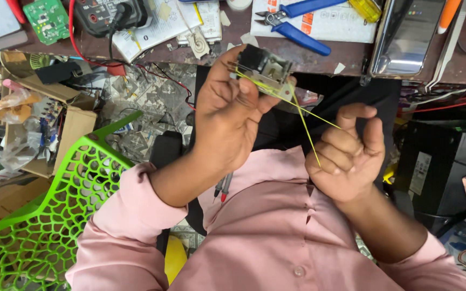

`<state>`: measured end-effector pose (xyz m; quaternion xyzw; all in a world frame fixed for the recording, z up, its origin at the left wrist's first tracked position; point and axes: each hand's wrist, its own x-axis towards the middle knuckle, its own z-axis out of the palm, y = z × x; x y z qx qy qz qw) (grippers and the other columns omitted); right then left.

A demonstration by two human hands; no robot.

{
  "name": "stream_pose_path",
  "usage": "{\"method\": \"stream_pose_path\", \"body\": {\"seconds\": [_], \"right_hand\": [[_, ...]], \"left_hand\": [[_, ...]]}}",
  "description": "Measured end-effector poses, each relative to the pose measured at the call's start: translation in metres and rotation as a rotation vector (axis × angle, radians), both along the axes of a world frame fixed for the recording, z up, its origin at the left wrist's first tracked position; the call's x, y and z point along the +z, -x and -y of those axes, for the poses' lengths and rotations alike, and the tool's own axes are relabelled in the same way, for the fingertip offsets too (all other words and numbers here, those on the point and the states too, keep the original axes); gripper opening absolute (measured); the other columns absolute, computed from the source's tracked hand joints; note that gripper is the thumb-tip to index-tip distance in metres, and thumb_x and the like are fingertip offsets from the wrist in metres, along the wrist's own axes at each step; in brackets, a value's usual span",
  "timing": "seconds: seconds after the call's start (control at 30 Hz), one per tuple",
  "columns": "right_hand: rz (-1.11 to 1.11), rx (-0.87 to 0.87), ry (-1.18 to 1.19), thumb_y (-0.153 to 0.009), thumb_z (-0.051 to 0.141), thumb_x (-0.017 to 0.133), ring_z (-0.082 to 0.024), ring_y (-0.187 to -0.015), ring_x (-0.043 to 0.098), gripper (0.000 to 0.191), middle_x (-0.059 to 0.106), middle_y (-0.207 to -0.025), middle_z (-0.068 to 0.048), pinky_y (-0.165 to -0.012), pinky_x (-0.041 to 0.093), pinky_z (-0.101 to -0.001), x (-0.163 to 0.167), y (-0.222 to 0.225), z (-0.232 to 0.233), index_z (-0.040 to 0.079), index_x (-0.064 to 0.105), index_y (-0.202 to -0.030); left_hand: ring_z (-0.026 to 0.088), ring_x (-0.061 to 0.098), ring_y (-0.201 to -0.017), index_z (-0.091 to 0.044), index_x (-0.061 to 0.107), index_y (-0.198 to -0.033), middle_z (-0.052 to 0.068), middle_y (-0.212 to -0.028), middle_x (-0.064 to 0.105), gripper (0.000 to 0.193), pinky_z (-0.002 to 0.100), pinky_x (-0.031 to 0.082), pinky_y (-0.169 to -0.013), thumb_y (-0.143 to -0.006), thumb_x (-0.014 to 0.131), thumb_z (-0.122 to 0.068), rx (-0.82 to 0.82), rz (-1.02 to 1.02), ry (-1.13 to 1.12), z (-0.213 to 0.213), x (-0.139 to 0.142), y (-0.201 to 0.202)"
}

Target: The person uses a screwdriver to adjust screws on a small electrical component, then wraps a yellow wire around it. The person holds the component with one hand while manipulating the screwdriver and wire with the other.

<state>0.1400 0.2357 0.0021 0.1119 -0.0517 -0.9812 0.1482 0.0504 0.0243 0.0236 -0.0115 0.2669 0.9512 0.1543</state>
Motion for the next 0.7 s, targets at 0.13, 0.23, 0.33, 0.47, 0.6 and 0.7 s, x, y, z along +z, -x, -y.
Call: {"method": "stream_pose_path", "body": {"seconds": [0.13,0.23,0.33,0.47,0.6,0.7], "right_hand": [[-0.059,-0.039,0.109,-0.113,0.042,0.062,0.0,-0.054,0.045,0.022,0.062,-0.096,-0.001,-0.062,0.036,-0.0212,0.008,-0.008,0.005,0.028,0.059,-0.13],[-0.029,-0.083,0.245,-0.106,0.035,0.059,-0.001,-0.057,0.05,0.053,0.057,-0.127,-0.01,-0.054,0.04,-0.0174,0.028,0.002,0.004,0.022,0.042,-0.155],[-0.048,-0.1,0.181,-0.105,0.039,0.059,-0.005,-0.06,0.054,0.07,0.049,-0.148,-0.017,-0.049,0.043,-0.0169,0.044,0.019,0.009,0.023,0.03,-0.167],[-0.231,0.028,-0.116,-0.108,0.047,0.058,-0.016,-0.07,0.066,0.071,0.045,-0.156,-0.019,-0.056,0.052,-0.0225,0.044,0.042,0.013,0.035,0.013,-0.162],[-0.476,0.038,-1.073,-0.1,0.064,0.05,-0.022,-0.106,0.066,0.095,0.057,-0.138,-0.022,-0.092,0.056,-0.0309,0.03,0.041,0.003,0.038,-0.02,-0.159],[-0.438,0.074,-1.257,-0.099,0.014,0.063,-0.024,-0.11,0.063,0.111,0.058,-0.128,-0.027,-0.09,0.056,-0.0338,0.021,0.037,-0.015,0.037,-0.029,-0.157]], "left_hand": [[0.024,0.069,-0.117,-0.002,0.044,-0.146,0.012,-0.126,0.067,0.046,0.043,0.057,-0.109,-0.11,0.068,-0.016,0.019,-0.024,0.03,-0.001,-0.01,0.0],[0.02,0.067,-0.115,0.0,0.046,-0.144,0.01,-0.123,0.066,0.04,0.039,0.055,-0.108,-0.114,0.068,-0.014,-0.017,-0.101,0.031,-0.004,-0.012,-0.005],[0.018,0.064,-0.119,-0.003,0.048,-0.143,0.007,-0.123,0.063,0.037,0.037,0.052,-0.11,-0.114,0.068,-0.012,-0.025,-0.189,0.102,-0.007,-0.007,-0.008],[0.023,0.063,-0.125,-0.011,0.057,-0.125,0.007,-0.126,0.064,0.025,0.04,0.051,-0.111,-0.102,0.066,-0.01,0.071,-0.86,0.64,0.0,0.0,0.01],[0.027,0.058,-0.127,-0.012,0.067,-0.127,0.008,-0.13,0.06,0.024,0.05,0.047,-0.113,-0.103,0.067,-0.015,0.295,-1.732,1.067,0.01,0.004,0.019],[0.024,0.058,-0.132,-0.014,0.067,-0.124,0.007,-0.133,0.06,0.017,0.049,0.047,-0.116,-0.107,0.066,-0.014,0.278,-1.797,1.181,0.011,0.009,0.017]]}}
